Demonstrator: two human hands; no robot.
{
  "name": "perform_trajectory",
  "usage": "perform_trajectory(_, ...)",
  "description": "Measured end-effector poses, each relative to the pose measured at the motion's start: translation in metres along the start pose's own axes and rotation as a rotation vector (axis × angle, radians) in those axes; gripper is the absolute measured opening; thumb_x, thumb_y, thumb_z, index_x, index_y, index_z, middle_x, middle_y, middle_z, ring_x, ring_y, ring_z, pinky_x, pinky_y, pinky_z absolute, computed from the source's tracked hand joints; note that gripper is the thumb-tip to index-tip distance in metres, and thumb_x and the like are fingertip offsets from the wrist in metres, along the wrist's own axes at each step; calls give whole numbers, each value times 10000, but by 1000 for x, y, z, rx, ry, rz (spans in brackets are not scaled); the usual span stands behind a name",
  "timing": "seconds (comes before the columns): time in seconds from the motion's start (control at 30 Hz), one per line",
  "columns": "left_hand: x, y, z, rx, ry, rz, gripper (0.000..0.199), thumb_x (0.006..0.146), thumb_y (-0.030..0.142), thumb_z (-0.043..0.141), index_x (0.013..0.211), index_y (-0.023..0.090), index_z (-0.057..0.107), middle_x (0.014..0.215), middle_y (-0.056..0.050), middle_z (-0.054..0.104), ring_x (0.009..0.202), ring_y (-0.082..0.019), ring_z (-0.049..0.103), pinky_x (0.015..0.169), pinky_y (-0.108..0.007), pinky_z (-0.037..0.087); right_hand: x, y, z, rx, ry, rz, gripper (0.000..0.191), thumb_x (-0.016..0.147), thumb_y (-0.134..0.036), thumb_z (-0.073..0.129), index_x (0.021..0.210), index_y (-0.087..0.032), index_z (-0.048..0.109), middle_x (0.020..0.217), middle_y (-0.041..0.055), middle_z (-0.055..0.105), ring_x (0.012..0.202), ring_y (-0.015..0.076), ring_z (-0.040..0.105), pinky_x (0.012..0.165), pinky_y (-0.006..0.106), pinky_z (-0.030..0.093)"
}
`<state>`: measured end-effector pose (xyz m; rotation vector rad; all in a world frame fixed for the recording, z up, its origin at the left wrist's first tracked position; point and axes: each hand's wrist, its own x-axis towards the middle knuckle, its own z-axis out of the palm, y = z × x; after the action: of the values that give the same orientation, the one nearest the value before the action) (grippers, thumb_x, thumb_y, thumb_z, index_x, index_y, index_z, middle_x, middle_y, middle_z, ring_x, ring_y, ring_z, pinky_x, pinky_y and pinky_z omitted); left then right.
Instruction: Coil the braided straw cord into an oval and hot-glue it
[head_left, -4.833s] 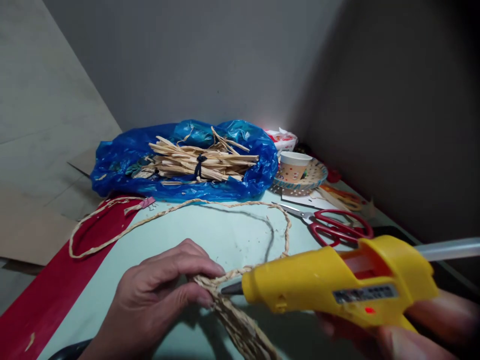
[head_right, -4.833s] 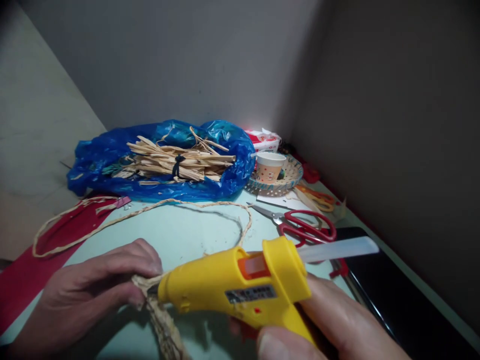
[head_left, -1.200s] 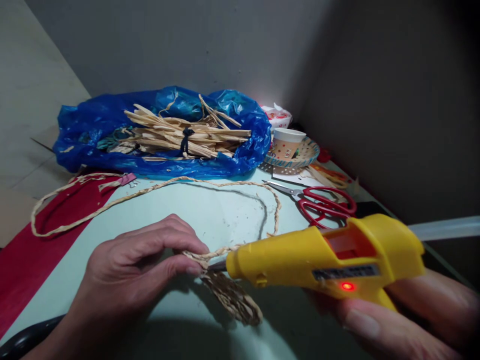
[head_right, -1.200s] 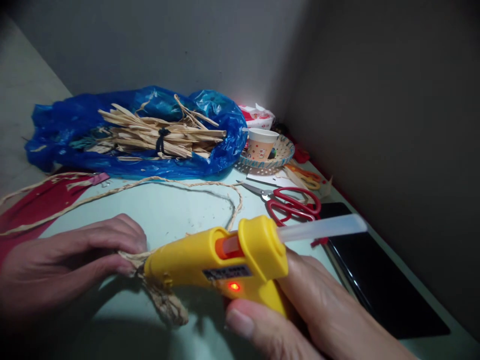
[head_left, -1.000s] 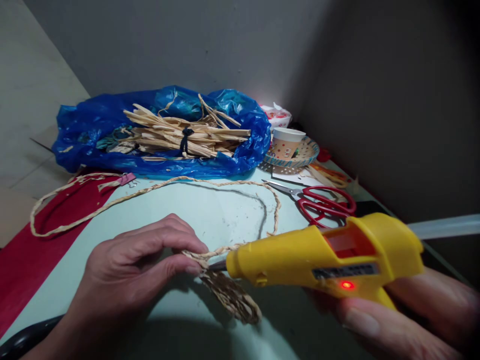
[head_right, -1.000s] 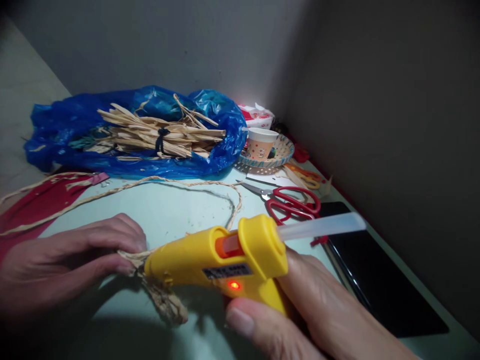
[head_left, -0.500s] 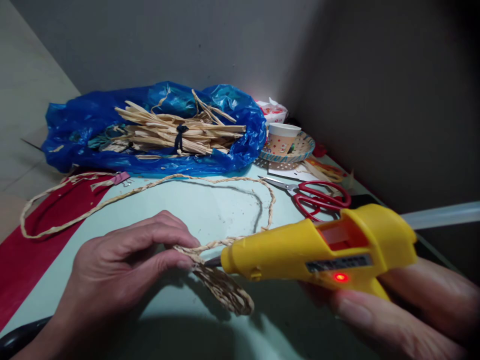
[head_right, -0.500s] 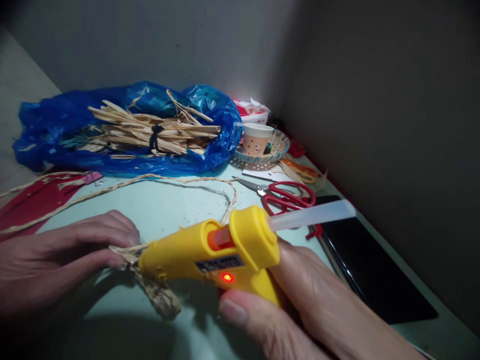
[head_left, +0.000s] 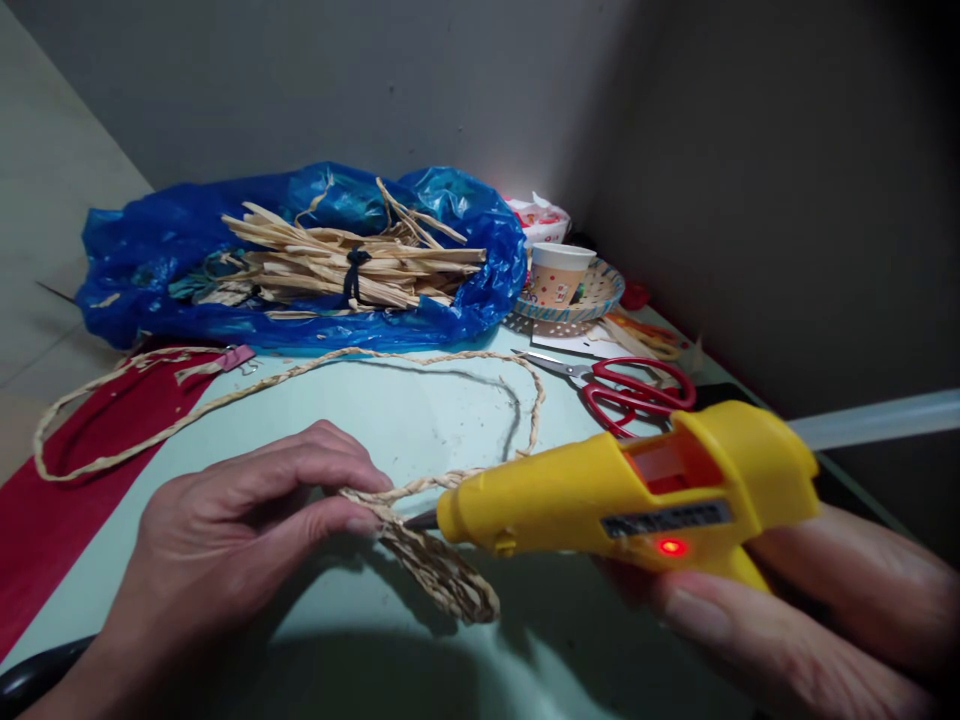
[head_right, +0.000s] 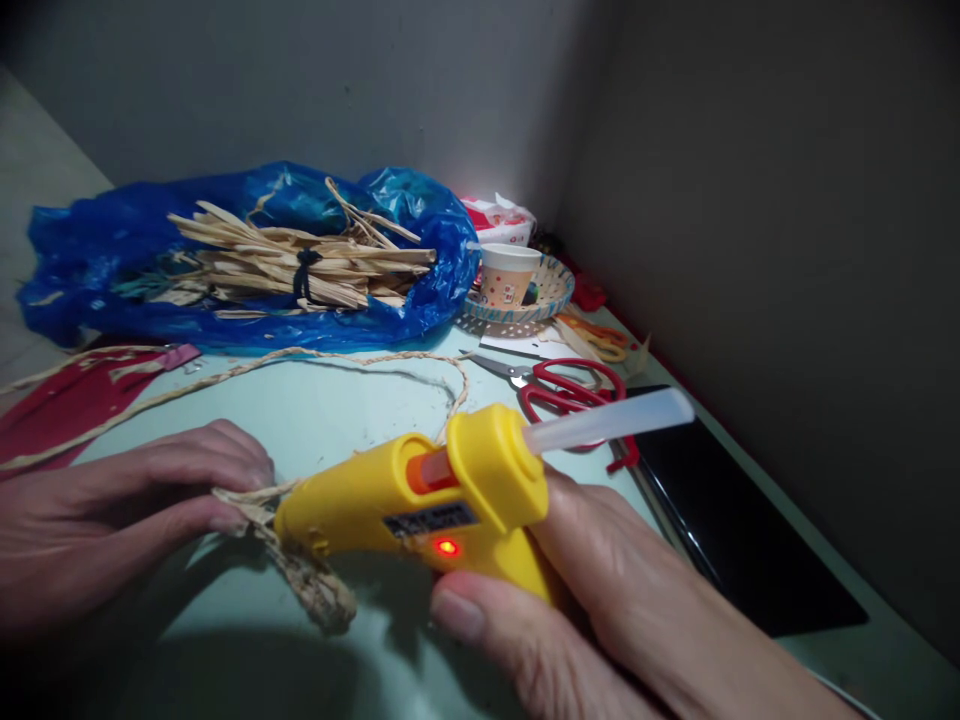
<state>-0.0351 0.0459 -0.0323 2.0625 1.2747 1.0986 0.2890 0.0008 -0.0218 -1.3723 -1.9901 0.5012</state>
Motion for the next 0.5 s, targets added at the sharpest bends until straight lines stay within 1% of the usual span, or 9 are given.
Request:
perform_trajectory(0.1, 0, 1, 0, 12, 2, -3, 241, 730, 142, 794, 818, 366, 793, 777, 91, 775, 740, -134, 742, 673, -169, 584, 0, 2, -1, 5, -104, 22, 477, 872, -567, 651, 1317, -396, 643, 1064, 21, 767, 896, 282, 753, 666, 261, 657)
perform_trajectory(0.13, 0, 1, 0, 10, 7, -5, 243, 728, 133, 793, 813, 361, 793, 776, 92, 773, 741, -131, 741, 675, -166, 581, 0, 3, -1, 8, -117, 33, 490, 870, -557, 657, 1331, -394, 631, 1082, 25, 762, 914, 289, 749, 677, 272, 658)
perform_trajectory(0.2, 0, 0, 0, 7, 25, -13, 238, 728, 133, 790, 808, 357, 791, 779, 95, 771, 742, -126, 739, 676, -159, 577, 1, 3, -1, 17, -89, 44, 475, 861, -574, 655, 1305, -405, 650, 1071, 22, 762, 911, 295, 748, 666, 278, 659)
perform_trajectory(0.27, 0, -1, -1, 9, 9, -19, 221, 736, 146, 785, 805, 356, 791, 781, 93, 772, 744, -127, 740, 679, -161, 577, 1, 1, -1, 29, -60, 71, 439, 852, -604, 641, 1248, -420, 686, 1018, 16, 769, 882, 292, 752, 654, 274, 657)
perform_trajectory(0.33, -1, -1, -1, 13, 1, -21, 210, 743, 156, 781, 804, 357, 791, 785, 89, 774, 756, -129, 742, 693, -165, 577, 3, -6, -2, 60, -118, 160, 429, 869, -607, 605, 1247, -421, 684, 1003, 16, 769, 881, 289, 755, 657, 262, 654)
perform_trajectory(0.4, -1, -2, -2, 20, 5, -23, 211, 739, 158, 785, 804, 358, 790, 791, 89, 775, 766, -129, 741, 703, -164, 575, 4, -16, -5, 87, -190, 282, 414, 896, -588, 566, 1261, -421, 670, 1045, 12, 764, 923, 289, 753, 679, 255, 653)
perform_trajectory(0.47, -1, -3, -1, 23, 20, -20, 216, 736, 160, 789, 808, 364, 786, 794, 97, 774, 767, -122, 740, 709, -157, 572, 4, -27, -9, 76, -193, 351, 360, 887, -580, 592, 1195, -429, 703, 1111, -9, 752, 1004, 302, 735, 729, 261, 652)
perform_trajectory(0.5, -1, -3, -2, 28, 22, -28, 220, 737, 157, 788, 809, 365, 785, 799, 100, 774, 770, -119, 739, 713, -153, 570, 4, -30, -10, 64, -175, 355, 320, 869, -567, 633, 1143, -430, 726, 1132, -21, 749, 1042, 311, 722, 764, 270, 649)
